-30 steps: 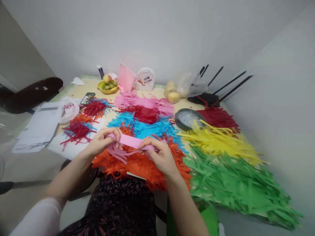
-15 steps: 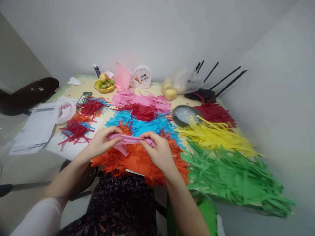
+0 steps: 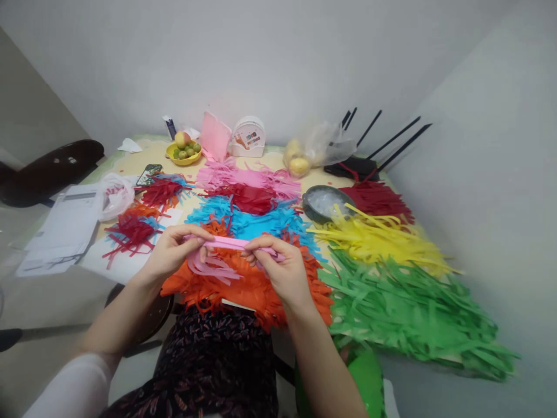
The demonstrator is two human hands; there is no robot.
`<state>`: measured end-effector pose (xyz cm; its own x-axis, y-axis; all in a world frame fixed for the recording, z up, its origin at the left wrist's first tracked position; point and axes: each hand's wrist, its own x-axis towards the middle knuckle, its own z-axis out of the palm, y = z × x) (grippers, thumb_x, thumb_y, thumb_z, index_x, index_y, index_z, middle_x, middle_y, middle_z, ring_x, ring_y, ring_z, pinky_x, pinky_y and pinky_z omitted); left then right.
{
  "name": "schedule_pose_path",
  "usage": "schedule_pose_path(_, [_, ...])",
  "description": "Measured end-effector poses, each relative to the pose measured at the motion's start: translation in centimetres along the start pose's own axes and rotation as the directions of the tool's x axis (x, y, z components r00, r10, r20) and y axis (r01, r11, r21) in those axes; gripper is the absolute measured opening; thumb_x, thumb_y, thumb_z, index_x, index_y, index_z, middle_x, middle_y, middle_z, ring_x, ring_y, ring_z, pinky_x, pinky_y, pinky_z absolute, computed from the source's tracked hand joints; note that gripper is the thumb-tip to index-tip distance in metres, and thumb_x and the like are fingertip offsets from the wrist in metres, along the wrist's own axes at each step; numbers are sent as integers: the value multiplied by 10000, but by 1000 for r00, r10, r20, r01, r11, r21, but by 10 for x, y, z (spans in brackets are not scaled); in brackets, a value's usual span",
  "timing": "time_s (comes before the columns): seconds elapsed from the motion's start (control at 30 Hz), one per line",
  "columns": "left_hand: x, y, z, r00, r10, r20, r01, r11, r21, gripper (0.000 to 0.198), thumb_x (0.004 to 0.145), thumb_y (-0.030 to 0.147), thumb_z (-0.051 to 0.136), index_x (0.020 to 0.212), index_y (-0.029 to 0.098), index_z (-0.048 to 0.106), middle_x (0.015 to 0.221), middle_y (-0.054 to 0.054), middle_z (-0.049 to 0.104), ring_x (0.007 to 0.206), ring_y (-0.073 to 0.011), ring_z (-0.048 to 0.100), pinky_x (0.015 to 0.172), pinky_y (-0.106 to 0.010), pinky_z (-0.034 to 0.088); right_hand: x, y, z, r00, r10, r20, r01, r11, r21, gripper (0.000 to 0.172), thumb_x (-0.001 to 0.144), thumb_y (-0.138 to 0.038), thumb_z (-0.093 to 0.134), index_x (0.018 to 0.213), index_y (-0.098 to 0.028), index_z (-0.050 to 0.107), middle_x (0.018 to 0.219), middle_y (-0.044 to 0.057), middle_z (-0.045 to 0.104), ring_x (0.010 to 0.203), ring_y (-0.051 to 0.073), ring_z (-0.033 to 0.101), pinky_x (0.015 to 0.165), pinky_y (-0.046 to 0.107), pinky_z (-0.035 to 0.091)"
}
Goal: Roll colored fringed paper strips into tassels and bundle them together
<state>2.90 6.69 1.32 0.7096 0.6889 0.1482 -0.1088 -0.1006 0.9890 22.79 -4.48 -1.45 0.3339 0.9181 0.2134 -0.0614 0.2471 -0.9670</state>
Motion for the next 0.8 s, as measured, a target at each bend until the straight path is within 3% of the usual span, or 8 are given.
schedule_pose_path(0.17, [-2,5,-1,985,169,33,-171,982,84,196,883,293,632,831,160,767,650,-53,687,685,-157,651,711,-290,519,3,1,3,998,-59,26,55,986,157,151,833,-148,632,753,-229,732,699,-3,653,594,107,583,542,214,460])
schedule_pose_path(0.4, [-2,8,-6,956,264,128,-285,937,203,198,899,191,576,848,175,767,835,-71,700,705,-127,639,675,-257,505,7,3,-1,997,-61,56,55,993,104,149,841,-239,613,734,-208,712,704,19,651,611,141,582,554,253,458])
schedule_pose_path(0.5, [-3,10,-7,938,284,199,-336,886,319,112,857,204,637,819,160,732,862,-75,690,776,-145,636,699,-258,490,6,-2,-1,996,-67,59,70,997,-45,205,849,-335,624,705,-200,681,681,23,648,591,150,575,555,268,470])
schedule_pose_path(0.63, [-4,6,-3,966,254,55,-255,887,386,222,856,283,669,695,155,587,712,-19,626,645,-111,558,640,-234,448,3,-13,1,994,-104,40,111,924,-365,126,845,-309,678,941,-228,688,788,11,695,659,159,630,620,269,503])
schedule_pose_path(0.7, [-3,4,-2,971,240,22,-224,865,450,159,869,303,657,815,159,616,782,-30,658,701,-125,585,690,-241,463,2,-17,1,987,-146,73,163,852,-497,207,869,-292,654,1068,-244,682,903,31,728,752,183,669,704,300,523])
schedule_pose_path(0.8, [-1,2,-1,979,192,64,-195,815,546,176,894,293,618,1019,174,653,983,-73,714,880,-172,647,798,-272,484,2,-18,1,977,-191,93,207,756,-621,104,887,-293,630,944,-246,703,913,43,742,845,217,686,776,333,520])
